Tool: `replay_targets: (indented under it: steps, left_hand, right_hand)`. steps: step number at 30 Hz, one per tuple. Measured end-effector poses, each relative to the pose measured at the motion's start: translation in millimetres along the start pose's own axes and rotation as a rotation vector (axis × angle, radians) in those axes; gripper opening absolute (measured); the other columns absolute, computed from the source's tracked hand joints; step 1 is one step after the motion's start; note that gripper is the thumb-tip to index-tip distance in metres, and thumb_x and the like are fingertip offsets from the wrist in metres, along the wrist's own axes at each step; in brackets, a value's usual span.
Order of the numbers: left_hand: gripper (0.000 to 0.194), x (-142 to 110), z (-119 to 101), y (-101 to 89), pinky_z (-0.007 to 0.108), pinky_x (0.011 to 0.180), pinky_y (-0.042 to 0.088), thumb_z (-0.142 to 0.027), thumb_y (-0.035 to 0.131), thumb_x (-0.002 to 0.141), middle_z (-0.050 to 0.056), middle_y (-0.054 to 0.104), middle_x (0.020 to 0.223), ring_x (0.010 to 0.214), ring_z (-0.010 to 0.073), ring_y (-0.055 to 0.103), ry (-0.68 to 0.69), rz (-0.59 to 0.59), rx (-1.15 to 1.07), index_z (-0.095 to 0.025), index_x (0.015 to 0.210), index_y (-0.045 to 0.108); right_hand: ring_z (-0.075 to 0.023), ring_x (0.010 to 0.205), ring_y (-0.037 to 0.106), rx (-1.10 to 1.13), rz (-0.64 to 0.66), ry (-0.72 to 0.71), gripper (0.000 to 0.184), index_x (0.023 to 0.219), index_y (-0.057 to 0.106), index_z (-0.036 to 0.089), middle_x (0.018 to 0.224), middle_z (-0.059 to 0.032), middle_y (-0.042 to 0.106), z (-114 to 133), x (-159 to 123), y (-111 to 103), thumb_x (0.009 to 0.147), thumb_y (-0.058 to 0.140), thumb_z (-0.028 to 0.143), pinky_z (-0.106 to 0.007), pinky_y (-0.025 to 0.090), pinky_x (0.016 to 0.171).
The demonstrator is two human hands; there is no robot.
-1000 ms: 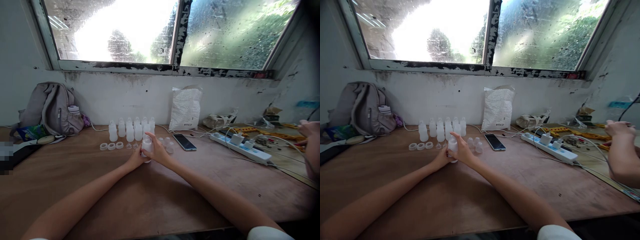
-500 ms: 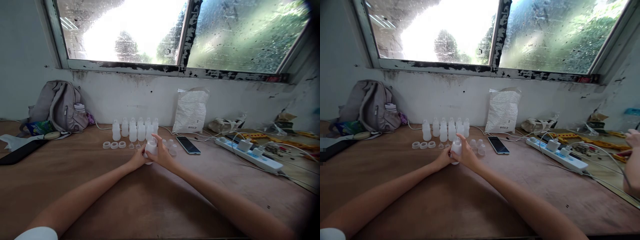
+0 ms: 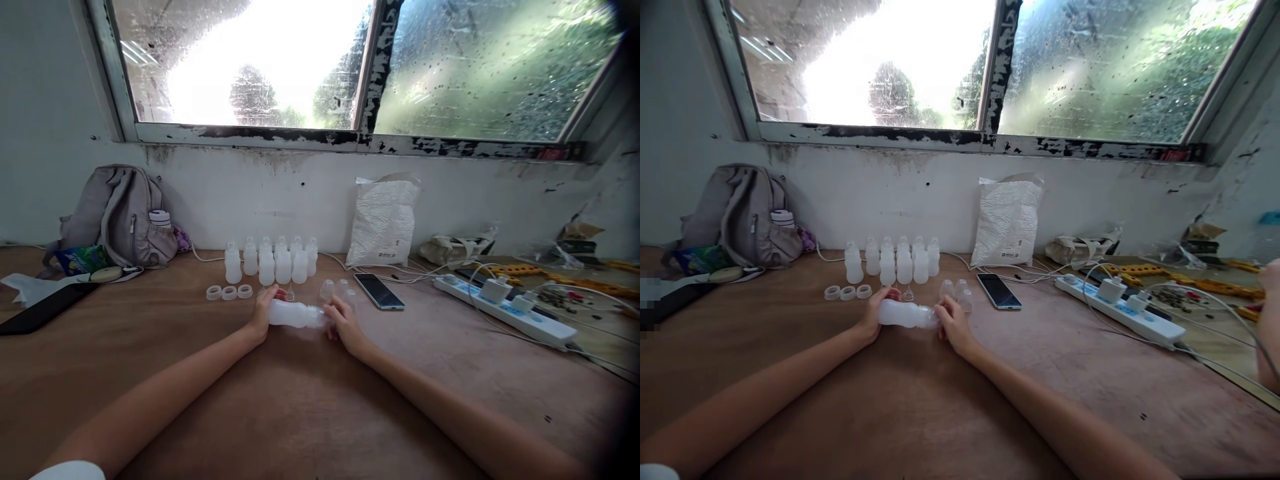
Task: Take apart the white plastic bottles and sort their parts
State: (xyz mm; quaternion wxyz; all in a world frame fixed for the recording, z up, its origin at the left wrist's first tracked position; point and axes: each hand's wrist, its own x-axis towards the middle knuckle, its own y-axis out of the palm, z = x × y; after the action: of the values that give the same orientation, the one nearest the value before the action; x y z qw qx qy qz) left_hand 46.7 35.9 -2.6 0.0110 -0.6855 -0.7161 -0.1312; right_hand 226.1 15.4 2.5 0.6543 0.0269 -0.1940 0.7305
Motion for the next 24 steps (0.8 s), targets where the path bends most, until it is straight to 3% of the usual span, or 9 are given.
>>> replay_targets:
  steps: [4, 7, 11, 14, 18, 22, 24]
  left_hand:
    - [0.033, -25.7, -14.0, -5.9, 0.022, 0.053, 0.039, -0.04, 0.043, 0.076, 0.001, 0.055, 0.063, 0.058, 0.0122, 0.051, 0.062, 0.056, 0.092, -0.015, 0.061, 0.056]
    - [0.024, -50.9, -27.0, -17.0, 0.02, 0.053, 0.041, -0.037, 0.049, 0.075, 0.001, 0.054, 0.069, 0.063, 0.0118, 0.051, 0.133, 0.209, 0.194, -0.016, 0.067, 0.056]
    - [0.026, -67.1, -35.5, -29.4, 0.019, 0.038, 0.04, -0.041, 0.057, 0.069, 0.0, 0.053, 0.07, 0.058, 0.0134, 0.052, -0.112, 0.363, 0.204, -0.018, 0.079, 0.054]
    - [0.028, -65.2, -34.9, -30.5, 0.018, 0.035, 0.039, -0.044, 0.054, 0.07, 0.0, 0.052, 0.068, 0.056, 0.0121, 0.051, -0.241, 0.309, 0.105, -0.016, 0.078, 0.054]
    - [0.026, -60.0, -32.4, -28.0, 0.016, 0.033, 0.034, -0.041, 0.055, 0.07, 0.0, 0.053, 0.069, 0.053, 0.0103, 0.051, -0.283, 0.209, -0.046, -0.016, 0.074, 0.052]
    - [0.024, -65.4, -34.5, -27.8, 0.017, 0.03, 0.027, -0.039, 0.049, 0.073, -0.002, 0.05, 0.059, 0.044, 0.0108, 0.049, -0.256, 0.226, -0.007, -0.016, 0.067, 0.046]
    - [0.023, -73.1, -38.9, -29.3, 0.018, 0.031, 0.027, -0.037, 0.046, 0.076, -0.002, 0.048, 0.056, 0.044, 0.0106, 0.048, -0.141, 0.216, 0.105, -0.016, 0.066, 0.046]
  right_hand:
    - [-0.0115, 0.053, 0.045, -0.275, 0.093, -0.222, 0.021, 0.062, 0.046, 0.019, 0.058, 0.0023, 0.048, 13.6, -21.6, 6.8, 0.08, 0.038, 0.027, -0.023, 0.034, 0.05]
    - [-0.0118, 0.056, 0.044, -0.32, 0.053, -0.215, 0.024, 0.063, 0.045, 0.019, 0.058, 0.0026, 0.048, 18.2, -28.7, 10.8, 0.083, 0.035, 0.028, -0.023, 0.033, 0.053]
    - [-0.0115, 0.054, 0.042, -0.306, -0.046, -0.202, 0.028, 0.061, 0.039, 0.019, 0.056, 0.0029, 0.044, 18.5, -30.4, 12.9, 0.085, 0.034, 0.032, -0.023, 0.032, 0.051]
    - [-0.0112, 0.055, 0.043, -0.306, -0.071, -0.318, 0.025, 0.066, 0.039, 0.02, 0.059, 0.0022, 0.043, 20.9, -33.6, 13.0, 0.087, 0.031, 0.03, -0.022, 0.034, 0.053]
    - [-0.012, 0.059, 0.047, -0.478, 0.044, -0.548, 0.015, 0.088, 0.044, 0.018, 0.072, -0.0017, 0.051, 24.1, -37.1, 12.0, 0.083, 0.038, 0.03, -0.023, 0.035, 0.055]
    - [-0.0094, 0.045, 0.039, -0.598, 0.115, -0.541, 0.016, 0.09, 0.043, 0.017, 0.059, 0.0021, 0.049, 21.3, -38.5, 8.5, 0.083, 0.04, 0.032, -0.022, 0.029, 0.047]
    - [-0.0094, 0.045, 0.04, -0.577, 0.14, -0.572, 0.017, 0.085, 0.043, 0.017, 0.059, 0.0013, 0.049, 20.7, -41.1, 6.8, 0.082, 0.04, 0.034, -0.022, 0.029, 0.047]
